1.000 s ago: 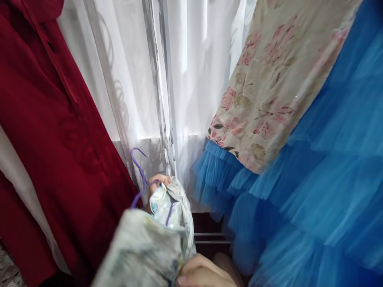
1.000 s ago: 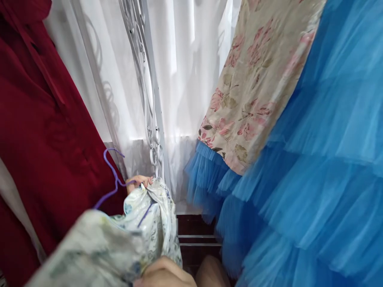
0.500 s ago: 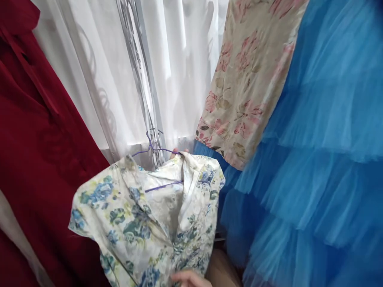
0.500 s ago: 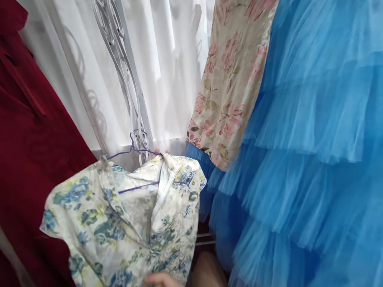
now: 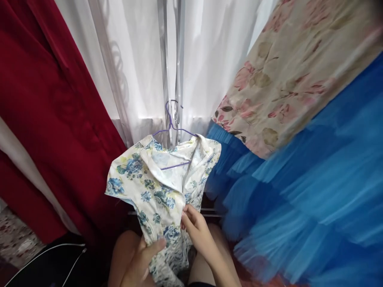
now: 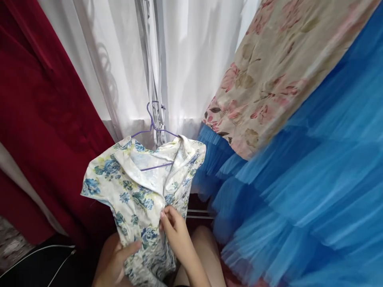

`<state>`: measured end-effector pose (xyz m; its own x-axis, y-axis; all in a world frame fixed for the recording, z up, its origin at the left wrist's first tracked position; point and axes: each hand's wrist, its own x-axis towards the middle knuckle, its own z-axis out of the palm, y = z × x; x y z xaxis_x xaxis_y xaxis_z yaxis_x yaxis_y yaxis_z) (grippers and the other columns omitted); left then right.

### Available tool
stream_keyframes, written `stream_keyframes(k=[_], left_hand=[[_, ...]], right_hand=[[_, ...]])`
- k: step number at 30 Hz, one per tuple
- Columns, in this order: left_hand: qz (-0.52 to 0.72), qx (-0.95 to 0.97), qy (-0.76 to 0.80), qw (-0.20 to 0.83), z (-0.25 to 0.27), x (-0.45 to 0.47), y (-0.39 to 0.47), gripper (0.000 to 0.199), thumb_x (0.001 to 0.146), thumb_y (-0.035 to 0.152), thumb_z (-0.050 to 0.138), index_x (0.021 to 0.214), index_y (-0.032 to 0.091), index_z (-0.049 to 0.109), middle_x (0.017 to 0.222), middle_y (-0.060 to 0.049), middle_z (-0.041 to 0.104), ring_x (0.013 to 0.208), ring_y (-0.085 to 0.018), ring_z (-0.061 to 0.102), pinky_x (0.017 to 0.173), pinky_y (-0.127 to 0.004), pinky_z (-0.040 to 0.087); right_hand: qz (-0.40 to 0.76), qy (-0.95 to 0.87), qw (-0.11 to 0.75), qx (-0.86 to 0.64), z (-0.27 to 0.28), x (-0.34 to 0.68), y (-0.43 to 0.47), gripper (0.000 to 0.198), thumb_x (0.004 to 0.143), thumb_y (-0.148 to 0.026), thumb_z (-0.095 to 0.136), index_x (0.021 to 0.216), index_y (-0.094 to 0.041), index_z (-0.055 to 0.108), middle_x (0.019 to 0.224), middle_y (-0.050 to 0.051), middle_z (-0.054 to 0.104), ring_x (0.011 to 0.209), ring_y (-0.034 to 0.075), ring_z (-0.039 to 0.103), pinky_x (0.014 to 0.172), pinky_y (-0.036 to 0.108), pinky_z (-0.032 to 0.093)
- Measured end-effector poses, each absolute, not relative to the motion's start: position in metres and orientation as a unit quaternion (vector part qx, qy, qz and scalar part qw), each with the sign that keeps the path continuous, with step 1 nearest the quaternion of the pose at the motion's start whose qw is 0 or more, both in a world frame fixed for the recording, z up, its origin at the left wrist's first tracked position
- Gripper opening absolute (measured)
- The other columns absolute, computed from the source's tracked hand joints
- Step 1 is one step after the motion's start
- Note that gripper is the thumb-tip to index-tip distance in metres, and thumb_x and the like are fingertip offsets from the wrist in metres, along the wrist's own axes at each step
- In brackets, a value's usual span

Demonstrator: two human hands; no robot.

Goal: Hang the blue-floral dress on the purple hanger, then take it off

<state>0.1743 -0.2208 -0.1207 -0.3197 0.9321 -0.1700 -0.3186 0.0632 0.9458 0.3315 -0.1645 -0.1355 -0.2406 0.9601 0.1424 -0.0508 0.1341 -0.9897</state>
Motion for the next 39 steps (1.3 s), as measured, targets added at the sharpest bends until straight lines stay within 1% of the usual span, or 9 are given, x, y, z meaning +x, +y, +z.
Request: stream_keyframes(k=[4, 13, 16, 21, 24, 28, 30, 34, 39], left_hand=[[0.613, 0.242, 0.523, 0.54, -0.134, 0.171, -0.221, 0.056, 0.062, 0.026, 0.083, 0.116, 0.017, 0.067, 0.107, -0.009, 0.074, 0.107, -0.032, 0.067, 0.095, -0.044, 0.051], [0.577, 0.27, 0.475, 0.607, -0.139, 0.181, -0.216, 0.045, 0.063, 0.033, 0.075, 0.104, 0.014, 0.072, 0.111, -0.012, 0.072, 0.113, -0.033, 0.063, 0.097, -0.043, 0.05], [0.62, 0.258, 0.526, 0.522, -0.157, 0.167, -0.207, 0.049, 0.068, 0.032, 0.072, 0.115, 0.017, 0.064, 0.113, -0.011, 0.069, 0.11, -0.03, 0.063, 0.095, -0.041, 0.05], [0.71, 0.387, 0.571, 0.139, -0.176, 0.159, -0.204, 0.048, 0.073, 0.019, 0.067, 0.118, 0.021, 0.052, 0.121, -0.01, 0.057, 0.111, -0.024, 0.057, 0.098, -0.038, 0.046], [0.593, 0.565, 0.541, 0.19, -0.182, 0.179, -0.209, 0.036, 0.08, 0.014, 0.057, 0.115, 0.019, 0.056, 0.116, -0.01, 0.06, 0.11, -0.024, 0.059, 0.096, -0.036, 0.047], [0.553, 0.598, 0.525, 0.247, -0.19, 0.2, -0.207, 0.014, 0.082, 0.012, 0.05, 0.091, 0.018, 0.058, 0.081, -0.003, 0.064, 0.075, -0.018, 0.062, 0.069, -0.026, 0.049], [0.535, 0.613, 0.532, 0.233, -0.191, 0.203, -0.204, 0.011, 0.079, 0.009, 0.051, 0.083, 0.018, 0.056, 0.074, -0.002, 0.06, 0.069, -0.017, 0.059, 0.066, -0.025, 0.046], [0.444, 0.674, 0.551, 0.211, -0.177, 0.205, -0.202, 0.013, 0.085, 0.009, 0.047, 0.08, 0.02, 0.054, 0.079, -0.004, 0.06, 0.076, -0.019, 0.059, 0.069, -0.026, 0.042], [0.322, 0.747, 0.552, 0.184, -0.151, 0.214, -0.205, 0.019, 0.08, 0.005, 0.048, 0.084, 0.023, 0.054, 0.087, -0.005, 0.062, 0.08, -0.021, 0.06, 0.066, -0.026, 0.038]], right_hand=[[0.541, -0.552, 0.496, -0.395, -0.131, 0.317, -0.166, 0.036, 0.096, -0.051, 0.05, 0.077, -0.02, 0.05, 0.06, -0.003, 0.051, 0.055, 0.012, 0.044, 0.056, 0.025, 0.035], [0.553, -0.552, 0.477, -0.403, -0.124, 0.312, -0.182, 0.033, 0.095, -0.05, 0.051, 0.08, -0.021, 0.046, 0.058, -0.007, 0.04, 0.052, 0.01, 0.034, 0.05, 0.024, 0.028], [0.556, -0.547, 0.468, -0.415, -0.128, 0.314, -0.184, 0.036, 0.094, -0.051, 0.051, 0.075, -0.021, 0.044, 0.054, -0.007, 0.04, 0.049, 0.01, 0.034, 0.048, 0.023, 0.027], [0.578, -0.525, 0.458, -0.425, -0.135, 0.315, -0.188, 0.036, 0.091, -0.048, 0.056, 0.072, -0.02, 0.048, 0.046, -0.006, 0.048, 0.043, 0.009, 0.039, 0.049, 0.023, 0.031], [0.6, -0.518, 0.444, -0.419, -0.135, 0.306, -0.194, 0.038, 0.088, -0.049, 0.06, 0.068, -0.019, 0.05, 0.045, -0.005, 0.051, 0.041, 0.009, 0.042, 0.047, 0.023, 0.031], [0.62, -0.499, 0.442, -0.414, -0.134, 0.3, -0.198, 0.036, 0.083, -0.048, 0.066, 0.067, -0.017, 0.054, 0.045, -0.003, 0.055, 0.039, 0.01, 0.046, 0.045, 0.021, 0.034], [0.614, -0.482, 0.461, -0.422, -0.128, 0.305, -0.19, 0.035, 0.082, -0.046, 0.067, 0.066, -0.017, 0.056, 0.042, -0.004, 0.055, 0.036, 0.009, 0.043, 0.043, 0.021, 0.034], [0.551, -0.511, 0.504, -0.427, -0.072, 0.314, -0.144, 0.036, 0.083, -0.042, 0.067, 0.06, -0.016, 0.058, 0.038, -0.004, 0.052, 0.033, 0.007, 0.037, 0.039, 0.02, 0.027], [0.457, -0.595, 0.569, -0.337, 0.06, 0.316, -0.081, 0.034, 0.081, -0.033, 0.067, 0.054, -0.014, 0.062, 0.039, -0.004, 0.051, 0.035, 0.005, 0.039, 0.04, 0.019, 0.029]])
